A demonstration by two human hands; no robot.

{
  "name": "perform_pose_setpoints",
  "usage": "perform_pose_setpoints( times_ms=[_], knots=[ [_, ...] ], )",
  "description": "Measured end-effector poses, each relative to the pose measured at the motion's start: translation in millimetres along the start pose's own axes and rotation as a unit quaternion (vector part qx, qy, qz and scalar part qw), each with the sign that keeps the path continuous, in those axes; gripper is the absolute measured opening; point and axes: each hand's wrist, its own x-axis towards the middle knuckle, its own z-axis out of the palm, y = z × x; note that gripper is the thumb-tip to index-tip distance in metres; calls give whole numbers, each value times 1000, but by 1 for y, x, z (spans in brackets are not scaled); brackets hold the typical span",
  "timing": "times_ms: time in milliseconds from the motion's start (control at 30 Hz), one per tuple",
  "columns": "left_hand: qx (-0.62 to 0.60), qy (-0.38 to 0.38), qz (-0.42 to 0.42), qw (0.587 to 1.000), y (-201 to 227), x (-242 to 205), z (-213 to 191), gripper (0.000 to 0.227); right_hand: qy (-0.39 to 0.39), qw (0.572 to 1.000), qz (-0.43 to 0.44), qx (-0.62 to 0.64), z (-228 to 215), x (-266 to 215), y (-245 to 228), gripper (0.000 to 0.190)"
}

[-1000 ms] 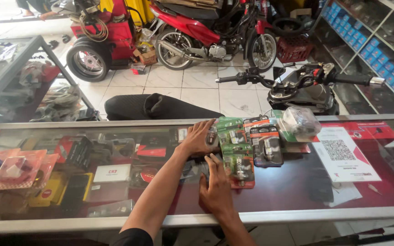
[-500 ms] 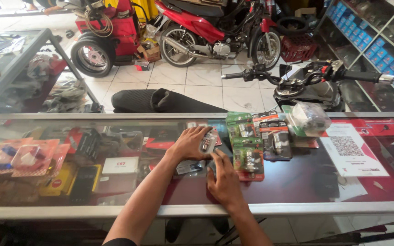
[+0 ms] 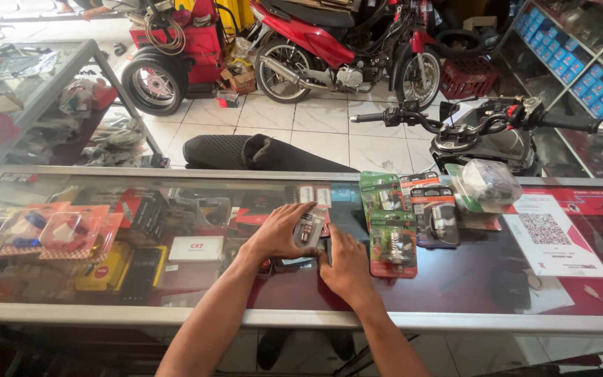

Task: The person picks up small packages of motorcycle parts from a wire rack and a glass counter, handles them one at a time, and turns them over to look at the labels.

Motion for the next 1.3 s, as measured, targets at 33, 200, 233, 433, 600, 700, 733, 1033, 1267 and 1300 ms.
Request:
perform_pose_setpoints(
  times_ms=[33, 200, 233, 433, 600, 700, 733, 1033, 1267, 1300],
  knots=[
    [13, 18, 6, 1000, 1, -1, 0, 110, 12, 1000, -11, -1, 0, 0, -1, 58],
    [28, 46, -1, 999, 9, -2, 0, 108, 28, 999, -23, 5, 2, -7, 0, 51],
    [31, 58, 5, 998, 12, -2, -1, 108, 32, 999, -27, 11, 2, -8, 1, 51],
    [24, 74, -17, 997, 32, 0, -7, 106, 59, 996, -38, 47, -1, -9, 0, 47],
    [-82, 101, -70, 989, 41, 1, -2, 102, 104, 981, -21, 165, -4, -6, -2, 41],
    [-141, 151, -3, 978, 45, 4, 8, 105, 83, 960, 40, 264, -4, -3, 0, 41],
    [-162, 146, -7, 976, 46, 4, 9, 107, 88, 953, 66, 283, -5, -3, 0, 41],
    [-293, 45, -20, 955, 84, -8, -2, 113, 134, 824, 189, 517, -5, -12, -9, 17],
    [-464, 0, -59, 884, 91, -36, -3, 54, 215, 802, 170, 531, -17, -44, -26, 14],
    [-466, 6, -89, 880, 92, -39, 3, 37, 226, 799, 159, 534, -17, -48, -30, 14]
  ],
)
